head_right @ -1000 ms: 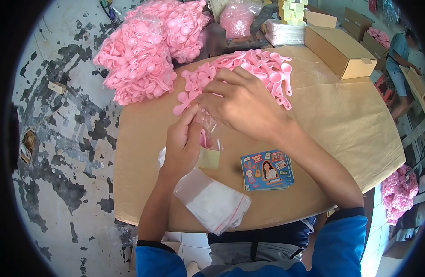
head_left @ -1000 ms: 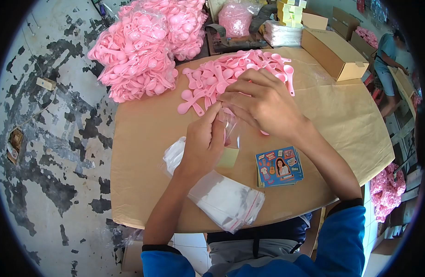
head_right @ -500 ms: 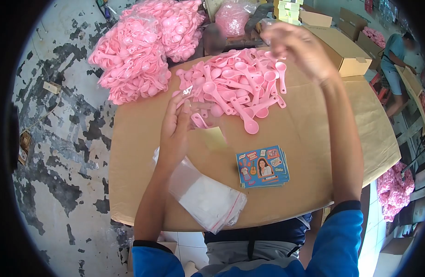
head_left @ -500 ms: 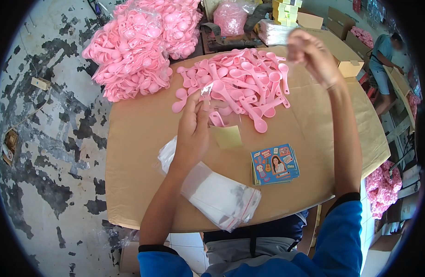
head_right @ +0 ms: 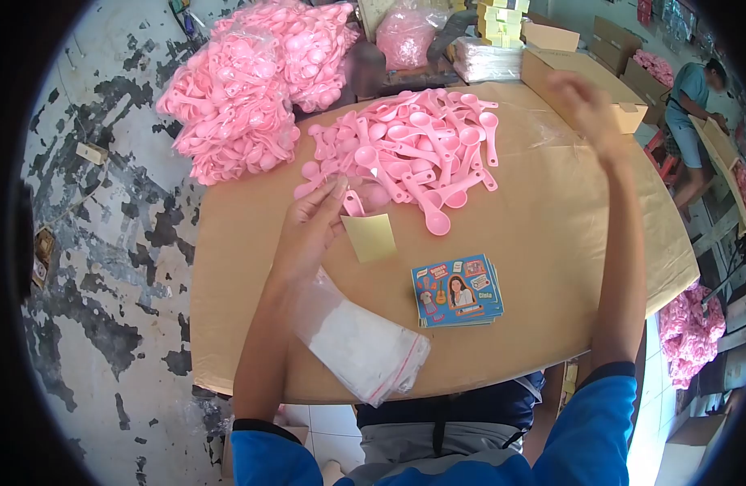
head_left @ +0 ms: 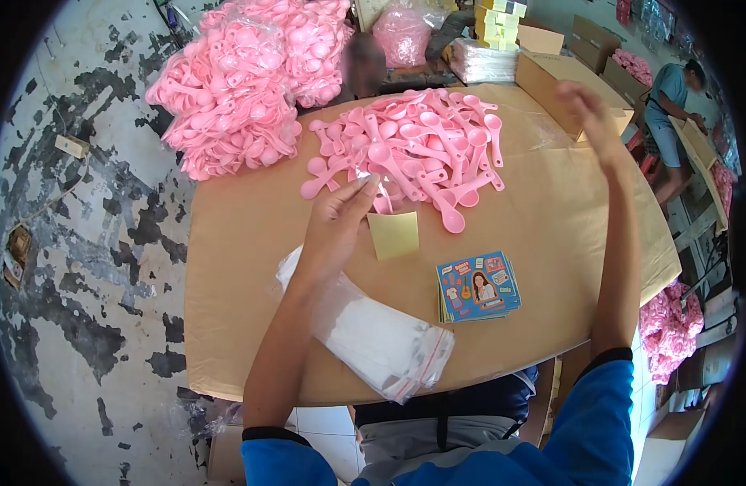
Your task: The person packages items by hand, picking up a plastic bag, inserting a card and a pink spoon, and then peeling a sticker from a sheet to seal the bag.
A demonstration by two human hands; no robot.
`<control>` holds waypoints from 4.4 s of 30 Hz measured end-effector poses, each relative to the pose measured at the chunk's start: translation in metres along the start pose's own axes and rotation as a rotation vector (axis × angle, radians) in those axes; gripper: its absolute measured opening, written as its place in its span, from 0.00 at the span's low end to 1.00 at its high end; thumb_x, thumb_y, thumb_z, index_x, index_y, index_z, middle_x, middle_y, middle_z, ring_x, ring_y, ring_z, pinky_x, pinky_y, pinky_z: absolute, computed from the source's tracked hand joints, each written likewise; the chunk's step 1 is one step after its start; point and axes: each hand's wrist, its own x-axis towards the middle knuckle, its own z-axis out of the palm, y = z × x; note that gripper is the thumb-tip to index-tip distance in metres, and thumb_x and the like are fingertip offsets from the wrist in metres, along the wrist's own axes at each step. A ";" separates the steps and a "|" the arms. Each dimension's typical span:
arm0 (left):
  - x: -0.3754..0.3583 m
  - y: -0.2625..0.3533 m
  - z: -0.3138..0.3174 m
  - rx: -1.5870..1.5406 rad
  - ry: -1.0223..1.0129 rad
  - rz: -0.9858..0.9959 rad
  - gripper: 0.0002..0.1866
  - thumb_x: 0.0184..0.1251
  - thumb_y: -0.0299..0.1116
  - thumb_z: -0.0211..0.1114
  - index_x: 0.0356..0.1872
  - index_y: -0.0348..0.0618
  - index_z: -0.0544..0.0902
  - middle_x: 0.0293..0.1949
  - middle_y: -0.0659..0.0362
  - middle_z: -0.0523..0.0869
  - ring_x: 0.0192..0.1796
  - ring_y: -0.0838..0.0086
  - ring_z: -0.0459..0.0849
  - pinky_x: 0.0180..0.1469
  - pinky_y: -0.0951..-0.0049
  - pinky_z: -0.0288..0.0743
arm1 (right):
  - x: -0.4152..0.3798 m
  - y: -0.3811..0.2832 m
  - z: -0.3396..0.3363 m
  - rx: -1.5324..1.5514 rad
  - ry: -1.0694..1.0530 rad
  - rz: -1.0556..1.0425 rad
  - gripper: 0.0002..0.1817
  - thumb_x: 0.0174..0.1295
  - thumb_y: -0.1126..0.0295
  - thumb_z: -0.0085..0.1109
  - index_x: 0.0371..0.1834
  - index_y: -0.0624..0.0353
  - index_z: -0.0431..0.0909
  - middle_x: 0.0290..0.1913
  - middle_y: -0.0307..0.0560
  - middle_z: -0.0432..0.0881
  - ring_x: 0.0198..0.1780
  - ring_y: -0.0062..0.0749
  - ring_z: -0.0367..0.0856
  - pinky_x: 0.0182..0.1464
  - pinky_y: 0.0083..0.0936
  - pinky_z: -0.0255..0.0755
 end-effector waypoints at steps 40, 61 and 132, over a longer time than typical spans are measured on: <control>-0.009 0.023 -0.021 0.161 -0.340 0.218 0.10 0.73 0.22 0.51 0.48 0.36 0.79 0.46 0.59 0.81 0.50 0.79 0.80 0.52 0.75 0.77 | -0.098 -0.097 0.133 0.503 -0.557 -0.405 0.21 0.49 0.89 0.53 0.44 0.57 0.87 0.36 0.43 0.87 0.40 0.27 0.81 0.45 0.26 0.74; -0.014 0.020 -0.016 0.332 -0.325 0.217 0.15 0.56 0.24 0.73 0.30 0.41 0.70 0.28 0.67 0.71 0.36 0.86 0.79 0.34 0.84 0.75 | -0.094 -0.097 0.130 0.255 -0.487 -0.629 0.13 0.48 0.86 0.56 0.31 0.58 0.85 0.34 0.41 0.86 0.40 0.31 0.79 0.45 0.29 0.74; -0.044 0.047 0.006 0.457 -0.820 -0.205 0.26 0.69 0.55 0.59 0.44 0.38 0.83 0.30 0.58 0.84 0.33 0.76 0.83 0.36 0.74 0.77 | -0.123 -0.143 0.107 0.369 -0.600 0.161 0.11 0.72 0.69 0.51 0.35 0.64 0.79 0.24 0.38 0.77 0.25 0.14 0.71 0.27 0.17 0.66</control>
